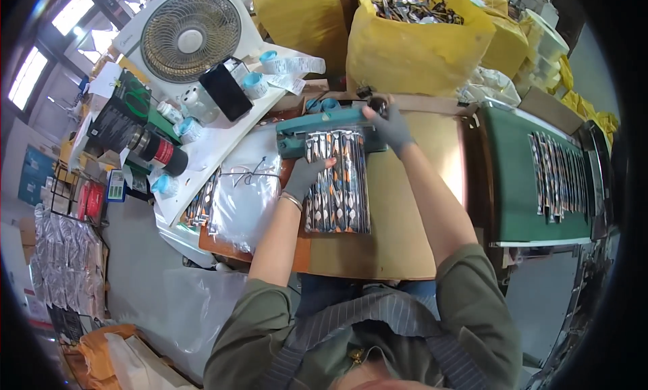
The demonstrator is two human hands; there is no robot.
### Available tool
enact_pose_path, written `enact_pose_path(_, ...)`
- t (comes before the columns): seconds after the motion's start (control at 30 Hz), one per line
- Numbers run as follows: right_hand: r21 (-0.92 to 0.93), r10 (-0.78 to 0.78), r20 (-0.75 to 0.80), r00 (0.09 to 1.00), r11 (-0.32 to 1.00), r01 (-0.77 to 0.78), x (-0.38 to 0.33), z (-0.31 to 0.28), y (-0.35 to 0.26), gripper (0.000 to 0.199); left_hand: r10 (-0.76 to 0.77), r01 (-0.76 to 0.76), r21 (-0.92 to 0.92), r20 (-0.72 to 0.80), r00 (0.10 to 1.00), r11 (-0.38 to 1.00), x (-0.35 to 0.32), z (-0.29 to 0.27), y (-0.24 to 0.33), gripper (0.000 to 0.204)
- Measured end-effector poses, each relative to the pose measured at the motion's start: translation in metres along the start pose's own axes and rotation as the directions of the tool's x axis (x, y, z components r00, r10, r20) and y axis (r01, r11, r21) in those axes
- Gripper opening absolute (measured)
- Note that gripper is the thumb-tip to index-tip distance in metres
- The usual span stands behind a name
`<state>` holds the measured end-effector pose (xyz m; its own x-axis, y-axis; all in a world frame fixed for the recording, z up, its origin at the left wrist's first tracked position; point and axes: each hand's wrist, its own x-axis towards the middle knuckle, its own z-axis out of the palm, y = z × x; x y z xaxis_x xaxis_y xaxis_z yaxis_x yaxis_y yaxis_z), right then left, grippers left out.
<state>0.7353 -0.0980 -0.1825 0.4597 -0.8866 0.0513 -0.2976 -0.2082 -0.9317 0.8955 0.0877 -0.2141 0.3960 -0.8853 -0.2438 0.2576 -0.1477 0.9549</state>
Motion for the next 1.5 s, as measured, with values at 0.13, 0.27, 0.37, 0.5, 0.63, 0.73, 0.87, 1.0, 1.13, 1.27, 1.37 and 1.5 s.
enact_pose_path(0.13,0.601,-0.26,0.217,0.941,0.795,0.081,-0.126,0.031,0.031,0.11,0.401,-0.393,0.25,0.018,0.916,0.885,-0.057,0.014,0.016,0.039)
enact_pose_path(0.27,0.477,-0.031,0.268,0.963,0.873,-0.105,-0.206,0.048,0.062,0.06,0.366,-0.362,0.198,0.022,0.931,0.911,-0.105,0.036,-0.011,0.042)
enact_pose_path(0.37,0.528,-0.064,0.225,0.972,0.847,-0.067,-0.217,0.058,0.074,0.042,0.382,-0.36,0.229,-0.058,0.922,0.904,-0.113,0.019,-0.079,0.048)
enact_pose_path(0.5,0.464,-0.053,0.242,0.969,0.883,-0.068,-0.232,0.06,0.064,0.049,0.311,-0.245,0.368,-0.132,0.941,0.897,-0.134,-0.001,-0.113,0.053)
enact_pose_path(0.63,0.087,-0.27,0.107,0.957,0.961,0.262,-0.244,0.054,0.073,0.06,0.4,-0.184,0.633,-0.216,0.891,0.752,-0.158,-0.007,-0.095,0.053)
enact_pose_path(0.73,-0.207,-0.365,0.198,0.91,0.891,0.403,-0.264,0.01,0.078,0.055,0.719,-0.156,0.925,-0.155,0.678,0.347,-0.164,-0.042,-0.077,0.035)
enact_pose_path(0.87,-0.362,-0.533,0.174,0.828,0.747,0.557,-0.286,-0.028,0.083,0.046,0.823,-0.1,0.99,-0.025,0.568,0.1,-0.139,-0.117,-0.022,0.023)
enact_pose_path(1.0,-0.343,-0.476,0.181,0.861,0.789,0.509,-0.285,-0.011,0.077,0.044,0.347,-0.059,0.828,-0.167,0.923,0.557,-0.124,-0.207,-0.026,0.022)
enact_pose_path(1.13,-0.241,-0.41,0.144,0.9,0.868,0.434,-0.287,-0.012,0.086,0.043,0.65,-0.341,0.919,0.137,0.747,0.199,-0.097,-0.22,-0.003,0.03)
enact_pose_path(1.27,0.219,0.224,0.203,0.953,0.939,-0.267,-0.278,-0.034,0.055,0.042,0.334,-0.326,0.071,-0.218,0.917,0.943,-0.142,-0.028,0.045,0.019)
enact_pose_path(1.37,0.424,-0.177,0.403,0.898,0.906,-0.012,-0.256,0.013,-0.002,0.044,0.464,-0.433,0.351,-0.005,0.886,0.83,-0.175,0.029,0.015,0.018)
enact_pose_path(1.5,0.21,-0.134,0.033,0.991,0.97,0.124,-0.239,-0.015,-0.014,0.021,0.109,-0.112,-0.089,-0.032,0.993,0.99,-0.189,0.076,0.008,0.017)
